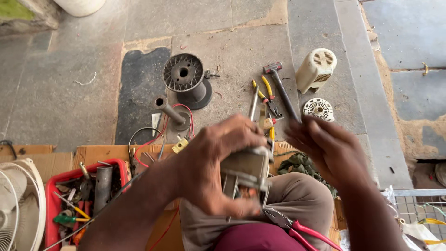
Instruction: The person disassembles and repairs a fan motor by removing the metal casing, pulling out the rotor shaft, and inspecting the internal copper windings and components.
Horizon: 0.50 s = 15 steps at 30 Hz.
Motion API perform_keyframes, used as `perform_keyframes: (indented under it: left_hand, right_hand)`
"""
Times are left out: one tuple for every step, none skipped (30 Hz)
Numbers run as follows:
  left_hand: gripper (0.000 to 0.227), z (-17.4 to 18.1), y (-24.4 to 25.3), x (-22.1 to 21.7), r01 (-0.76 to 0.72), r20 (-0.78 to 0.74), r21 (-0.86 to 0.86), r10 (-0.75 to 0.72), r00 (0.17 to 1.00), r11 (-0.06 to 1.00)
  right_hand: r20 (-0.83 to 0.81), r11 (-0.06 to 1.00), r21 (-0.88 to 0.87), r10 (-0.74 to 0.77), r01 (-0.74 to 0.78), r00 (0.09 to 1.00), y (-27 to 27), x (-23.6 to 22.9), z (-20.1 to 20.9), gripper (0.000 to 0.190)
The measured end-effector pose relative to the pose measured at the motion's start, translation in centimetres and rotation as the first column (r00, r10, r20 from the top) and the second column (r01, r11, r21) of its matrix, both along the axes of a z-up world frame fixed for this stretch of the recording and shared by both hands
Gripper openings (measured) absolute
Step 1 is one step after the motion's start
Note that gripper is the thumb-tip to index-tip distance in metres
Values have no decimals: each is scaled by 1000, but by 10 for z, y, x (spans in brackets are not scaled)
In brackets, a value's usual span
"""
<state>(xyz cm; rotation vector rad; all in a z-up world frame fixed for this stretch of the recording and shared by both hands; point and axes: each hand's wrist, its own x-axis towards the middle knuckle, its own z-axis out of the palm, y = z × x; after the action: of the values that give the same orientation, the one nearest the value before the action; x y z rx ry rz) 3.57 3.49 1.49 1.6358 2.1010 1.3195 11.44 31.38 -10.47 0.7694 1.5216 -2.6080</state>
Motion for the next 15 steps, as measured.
perform_keyframes:
  left_hand:
    - [80,1,1,2,5,-3,-5,-5,1000,1000]
    - [75,2,0,5,45,41,-16,-44,998,999]
    - [72,2,-1,7,66,64,-24,-65,996,998]
    - [70,2,-2,10,90,94,-31,-87,992,995]
    - [71,1,-4,14,102,77,-35,-99,992,994]
    - [71,0,-5,14,107,71,-33,-104,992,994]
    - [71,-1,-6,14,112,64,-31,-110,992,993]
    - [71,-3,-9,15,122,71,-25,-120,990,992]
    - [70,-4,-10,18,126,82,-22,-124,989,992]
    - [70,-3,-10,18,134,76,-20,-132,988,991]
    - [70,-1,-10,20,132,55,-35,-130,990,991]
    - [71,1,-9,20,131,37,-40,-129,991,991]
    - [71,2,-9,20,130,19,-46,-129,991,990]
    - [72,2,-9,22,123,40,-50,-121,992,991]
    - [72,2,-9,24,116,61,-55,-113,992,992]
  right_hand:
    - [-127,991,-133,3,-20,992,-10,-19,16,47]
    - [-126,990,-139,0,-18,992,-18,-37,28,47]
    - [-187,969,-225,57,-99,981,-24,-54,36,43]
    - [-246,936,-303,105,-180,964,-28,-60,41,39]
    - [-240,935,-310,100,-174,966,-32,-59,42,39]
    - [-330,833,-448,185,-326,926,-34,-56,41,33]
    - [-430,689,-554,245,-468,869,-36,-55,38,28]
    - [-418,688,-561,246,-461,875,-37,-51,33,28]
    - [-416,690,-577,212,-437,884,-39,-48,28,25]
    - [-428,694,-585,176,-420,887,-40,-48,24,23]
    - [-430,694,-584,174,-420,886,-41,-46,21,23]
    - [-379,759,-549,148,-351,913,-43,-42,17,22]
    - [-329,816,-506,117,-280,937,-44,-42,13,22]
    - [-323,816,-507,118,-277,939,-43,-42,8,22]
    - [-246,872,-434,128,-228,961,-40,-43,2,19]
